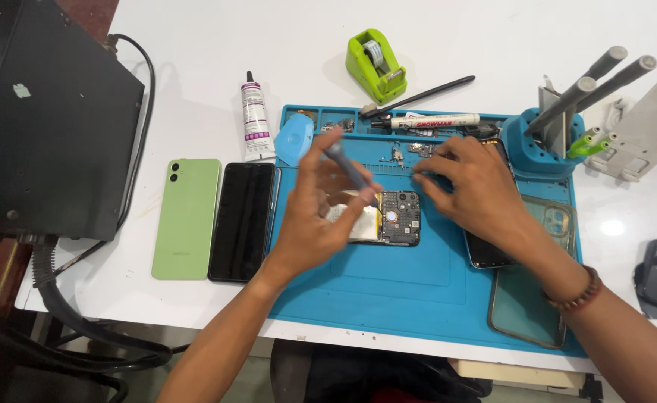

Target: The person disassembles a smartphone by removing the back cover and unscrewing internal components. They use a screwdriver to remove screws from the motherboard and battery area, then place the screws on the work mat. The person handles the phone, back cover, and internal parts throughout the process.

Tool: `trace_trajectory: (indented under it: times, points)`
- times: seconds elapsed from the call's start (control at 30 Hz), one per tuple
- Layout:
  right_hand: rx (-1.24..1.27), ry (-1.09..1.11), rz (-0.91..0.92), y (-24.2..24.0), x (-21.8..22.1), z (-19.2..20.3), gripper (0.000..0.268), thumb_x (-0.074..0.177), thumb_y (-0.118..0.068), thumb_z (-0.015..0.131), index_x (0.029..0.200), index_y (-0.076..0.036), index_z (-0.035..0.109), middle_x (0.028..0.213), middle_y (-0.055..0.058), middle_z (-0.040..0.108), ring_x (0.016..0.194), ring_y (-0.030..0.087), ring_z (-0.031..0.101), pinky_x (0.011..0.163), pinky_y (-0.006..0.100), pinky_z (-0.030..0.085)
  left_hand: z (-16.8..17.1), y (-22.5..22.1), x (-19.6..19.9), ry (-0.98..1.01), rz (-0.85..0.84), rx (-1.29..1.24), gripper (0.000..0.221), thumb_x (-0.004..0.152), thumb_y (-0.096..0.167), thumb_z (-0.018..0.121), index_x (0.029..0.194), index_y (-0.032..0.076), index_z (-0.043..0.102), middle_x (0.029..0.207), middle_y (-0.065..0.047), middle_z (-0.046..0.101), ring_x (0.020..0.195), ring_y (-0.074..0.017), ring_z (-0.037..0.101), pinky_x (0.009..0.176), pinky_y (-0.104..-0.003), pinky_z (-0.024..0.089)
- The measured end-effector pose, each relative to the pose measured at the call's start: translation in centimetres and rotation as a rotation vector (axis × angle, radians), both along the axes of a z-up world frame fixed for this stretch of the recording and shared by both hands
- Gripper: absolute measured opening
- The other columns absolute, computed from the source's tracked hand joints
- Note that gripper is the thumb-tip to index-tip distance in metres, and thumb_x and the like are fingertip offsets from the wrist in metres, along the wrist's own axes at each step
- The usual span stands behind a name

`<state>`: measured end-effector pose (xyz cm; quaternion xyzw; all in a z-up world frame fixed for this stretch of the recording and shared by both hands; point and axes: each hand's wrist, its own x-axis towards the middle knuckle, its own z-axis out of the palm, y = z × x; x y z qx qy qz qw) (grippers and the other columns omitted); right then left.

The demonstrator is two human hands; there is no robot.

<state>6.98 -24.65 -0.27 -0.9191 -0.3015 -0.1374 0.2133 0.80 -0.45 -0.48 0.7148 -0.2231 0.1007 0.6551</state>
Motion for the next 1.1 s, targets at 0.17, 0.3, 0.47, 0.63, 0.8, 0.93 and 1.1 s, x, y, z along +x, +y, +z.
trace_trajectory:
  times: [0.17,0.3,0.47,0.63,0.8,0.93,1.1]
  points:
    - [-0.056,0.0,0.004,1.2,1.2,-0.3,0.015,0.084,-0.024,0.079,0.094,-0.014,0.08,0.092,0.005,0.066,0.092,0.025,0.061,0.08,0.042,0.046,-0.5,0.3,0.3,0.018,0.064,-0.045,0.078,0.104,-0.003,0.065,0.162,0.017,0.018,0.121,-0.012,0.064,0.114,-0.0242,0.074,0.093,-0.035,0.065]
    - [-0.088,-0.026,0.007,1.7,1.7,-0.8,0.014,0.088,-0.023,0.076,0.093,-0.01,0.078,0.092,0.006,0.065,0.094,0.026,0.061,0.082,0.042,0.047,-0.6,0.3,0.3,0.002,0.052,-0.049,0.077,0.104,-0.003,0.065,0.162,0.017,0.018,0.121,-0.012,0.065,0.114,-0.0235,0.074,0.094,-0.035,0.065]
    - [-0.08,-0.02,0.014,1.7,2.2,-1.8,0.016,0.095,-0.018,0.069,0.095,-0.003,0.071,0.094,0.013,0.062,0.094,0.032,0.06,0.083,0.045,0.048,-0.5,0.3,0.3,0.011,0.068,-0.046,0.078,0.104,-0.003,0.065,0.162,0.016,0.017,0.12,-0.012,0.065,0.112,-0.0234,0.075,0.09,-0.034,0.065]
    - [-0.07,-0.075,0.039,0.6,2.8,-2.2,0.014,0.096,-0.012,0.064,0.096,0.002,0.063,0.094,0.018,0.061,0.094,0.036,0.059,0.085,0.049,0.048,-0.7,0.3,0.6,-0.003,0.109,-0.027,0.078,0.104,-0.002,0.065,0.162,0.015,0.015,0.118,-0.012,0.064,0.113,-0.0232,0.075,0.09,-0.034,0.067]
    - [-0.067,0.007,0.085,0.1,3.5,-2.0,0.013,0.09,-0.008,0.067,0.092,0.003,0.06,0.088,0.019,0.061,0.091,0.038,0.059,0.084,0.049,0.05,-0.6,0.0,1.0,-0.034,0.146,0.037,0.079,0.104,0.0,0.065,0.163,0.014,0.015,0.117,-0.013,0.065,0.112,-0.0232,0.075,0.09,-0.034,0.069]
    - [0.004,0.259,0.065,-0.1,3.7,-1.3,0.02,0.08,-0.008,0.071,0.091,0.005,0.059,0.087,0.019,0.062,0.094,0.037,0.061,0.08,0.047,0.052,0.1,0.0,1.5,-0.012,0.156,0.07,0.08,0.104,0.002,0.065,0.163,0.014,0.013,0.118,-0.014,0.066,0.11,-0.0232,0.076,0.088,-0.033,0.069]
    - [-0.032,0.025,0.112,0.1,3.3,-0.5,0.014,0.081,-0.003,0.071,0.095,0.0,0.07,0.093,0.018,0.066,0.097,0.037,0.064,0.085,0.046,0.055,1.3,0.1,2.5,-0.023,0.142,0.08,0.08,0.106,0.003,0.064,0.164,0.018,0.01,0.121,-0.015,0.066,0.113,-0.0239,0.077,0.09,-0.034,0.069]
